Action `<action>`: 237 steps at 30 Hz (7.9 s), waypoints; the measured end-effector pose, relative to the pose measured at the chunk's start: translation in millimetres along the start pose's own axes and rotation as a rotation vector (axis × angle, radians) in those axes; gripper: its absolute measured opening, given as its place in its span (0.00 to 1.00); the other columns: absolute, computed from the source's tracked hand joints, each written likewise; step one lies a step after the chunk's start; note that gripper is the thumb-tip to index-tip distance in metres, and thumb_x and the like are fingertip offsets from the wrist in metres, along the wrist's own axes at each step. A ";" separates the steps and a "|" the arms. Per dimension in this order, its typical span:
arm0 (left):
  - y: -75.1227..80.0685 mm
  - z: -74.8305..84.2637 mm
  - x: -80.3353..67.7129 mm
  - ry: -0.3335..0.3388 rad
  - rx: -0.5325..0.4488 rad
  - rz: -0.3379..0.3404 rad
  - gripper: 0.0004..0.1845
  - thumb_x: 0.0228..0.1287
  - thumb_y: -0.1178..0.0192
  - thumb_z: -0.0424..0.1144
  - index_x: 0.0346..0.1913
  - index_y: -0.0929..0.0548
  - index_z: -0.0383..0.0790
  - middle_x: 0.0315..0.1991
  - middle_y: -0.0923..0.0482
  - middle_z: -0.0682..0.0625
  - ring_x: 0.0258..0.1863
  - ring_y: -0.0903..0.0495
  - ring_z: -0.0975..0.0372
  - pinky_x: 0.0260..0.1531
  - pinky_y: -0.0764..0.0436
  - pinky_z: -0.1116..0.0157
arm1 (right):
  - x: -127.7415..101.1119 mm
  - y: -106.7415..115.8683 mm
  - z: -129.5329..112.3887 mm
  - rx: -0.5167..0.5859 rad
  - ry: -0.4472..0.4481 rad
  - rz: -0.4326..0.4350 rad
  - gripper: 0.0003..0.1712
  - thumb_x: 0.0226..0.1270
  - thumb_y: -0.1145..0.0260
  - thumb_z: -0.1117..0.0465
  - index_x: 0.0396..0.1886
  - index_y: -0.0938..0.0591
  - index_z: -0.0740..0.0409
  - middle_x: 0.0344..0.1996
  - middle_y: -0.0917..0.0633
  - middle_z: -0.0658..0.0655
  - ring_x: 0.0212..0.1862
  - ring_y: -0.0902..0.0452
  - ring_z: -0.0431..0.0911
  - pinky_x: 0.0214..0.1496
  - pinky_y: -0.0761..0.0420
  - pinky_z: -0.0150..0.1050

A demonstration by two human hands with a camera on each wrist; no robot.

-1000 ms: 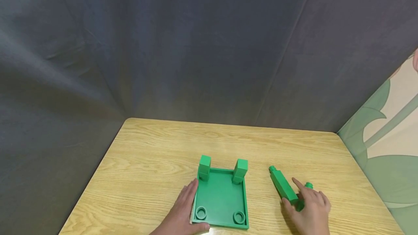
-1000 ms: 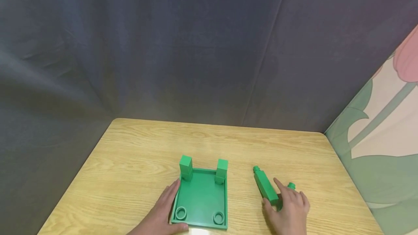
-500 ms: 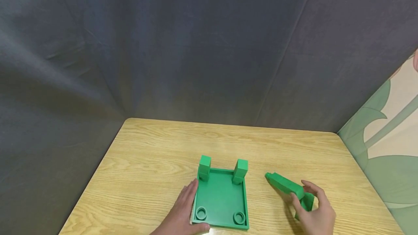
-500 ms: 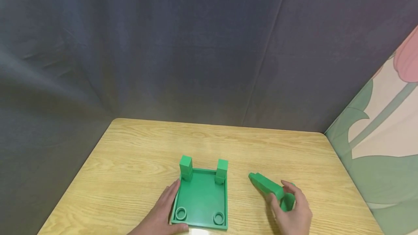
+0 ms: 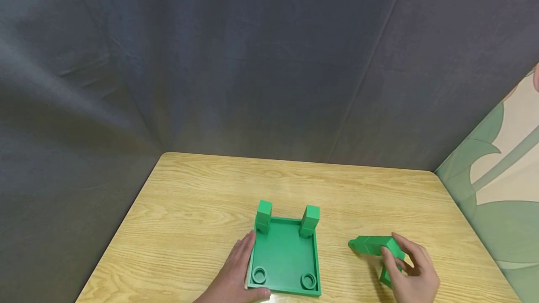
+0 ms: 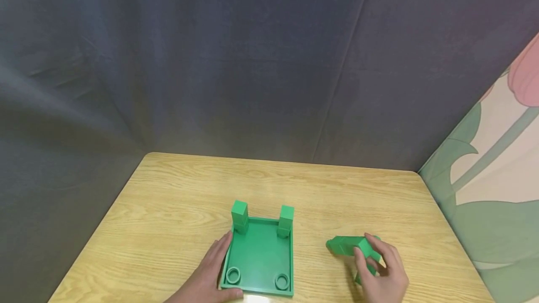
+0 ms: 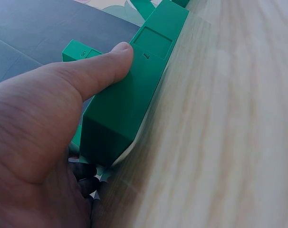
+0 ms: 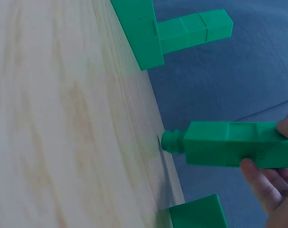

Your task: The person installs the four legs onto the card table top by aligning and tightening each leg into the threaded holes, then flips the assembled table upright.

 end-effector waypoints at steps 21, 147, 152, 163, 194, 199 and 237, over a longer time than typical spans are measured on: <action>-0.9 -0.1 -0.8 0.002 0.031 0.012 0.70 0.49 0.29 0.72 0.84 0.60 0.46 0.83 0.55 0.43 0.80 0.55 0.40 0.72 0.45 0.35 | -13.3 -17.2 -44.2 0.298 0.250 -0.136 0.23 0.51 0.34 0.90 0.51 0.19 0.84 0.46 0.16 0.59 0.45 0.19 0.40 0.38 0.15 0.26; 38.5 -19.3 -10.6 -0.083 -0.052 -0.110 0.36 0.64 0.37 0.65 0.74 0.33 0.67 0.76 0.36 0.56 0.72 0.33 0.43 0.61 0.30 0.33 | -62.4 -122.1 -119.7 0.273 0.667 -1.038 0.26 0.74 0.39 0.66 0.71 0.24 0.53 0.56 0.20 0.45 0.56 0.24 0.40 0.50 0.19 0.34; 38.7 -18.9 -10.6 -0.081 -0.046 -0.111 0.37 0.64 0.37 0.65 0.75 0.33 0.68 0.76 0.36 0.57 0.72 0.33 0.45 0.61 0.30 0.34 | -60.8 -120.7 -119.2 0.238 0.638 -1.049 0.26 0.75 0.38 0.63 0.71 0.24 0.47 0.57 0.21 0.42 0.56 0.25 0.38 0.51 0.20 0.34; 38.2 -19.0 -10.3 -0.085 -0.027 -0.104 0.38 0.64 0.36 0.65 0.76 0.33 0.64 0.76 0.36 0.56 0.72 0.33 0.45 0.61 0.28 0.36 | -69.1 -127.9 -114.3 0.212 0.584 -0.868 0.23 0.64 0.24 0.54 0.57 0.21 0.49 0.48 0.18 0.44 0.44 0.21 0.40 0.42 0.16 0.33; 38.7 -17.3 -10.2 -0.084 -0.019 -0.101 0.37 0.65 0.35 0.63 0.75 0.33 0.67 0.75 0.35 0.57 0.73 0.33 0.46 0.61 0.29 0.35 | -63.9 -124.5 -115.5 0.158 0.615 -1.000 0.21 0.73 0.32 0.55 0.64 0.22 0.42 0.55 0.19 0.37 0.56 0.25 0.37 0.56 0.22 0.42; 38.3 -17.1 -11.0 -0.094 0.008 -0.083 0.38 0.64 0.34 0.62 0.76 0.33 0.65 0.75 0.35 0.57 0.72 0.32 0.47 0.62 0.28 0.37 | -65.5 -126.9 -112.6 0.144 0.605 -0.916 0.22 0.66 0.26 0.52 0.56 0.23 0.45 0.50 0.19 0.40 0.50 0.24 0.38 0.51 0.20 0.41; 38.3 -15.8 -11.3 -0.087 -0.008 -0.092 0.39 0.65 0.37 0.65 0.76 0.34 0.63 0.76 0.36 0.57 0.72 0.33 0.46 0.61 0.28 0.36 | -64.9 -126.8 -111.1 0.075 0.551 -0.956 0.26 0.62 0.24 0.44 0.56 0.25 0.38 0.56 0.23 0.35 0.56 0.22 0.38 0.55 0.18 0.42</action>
Point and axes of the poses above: each hand's wrist, its own x-axis towards the middle knuckle, its own y-axis out of the back of the hand, z = x × y, the point moved 1 cm from there along x, towards the middle knuckle
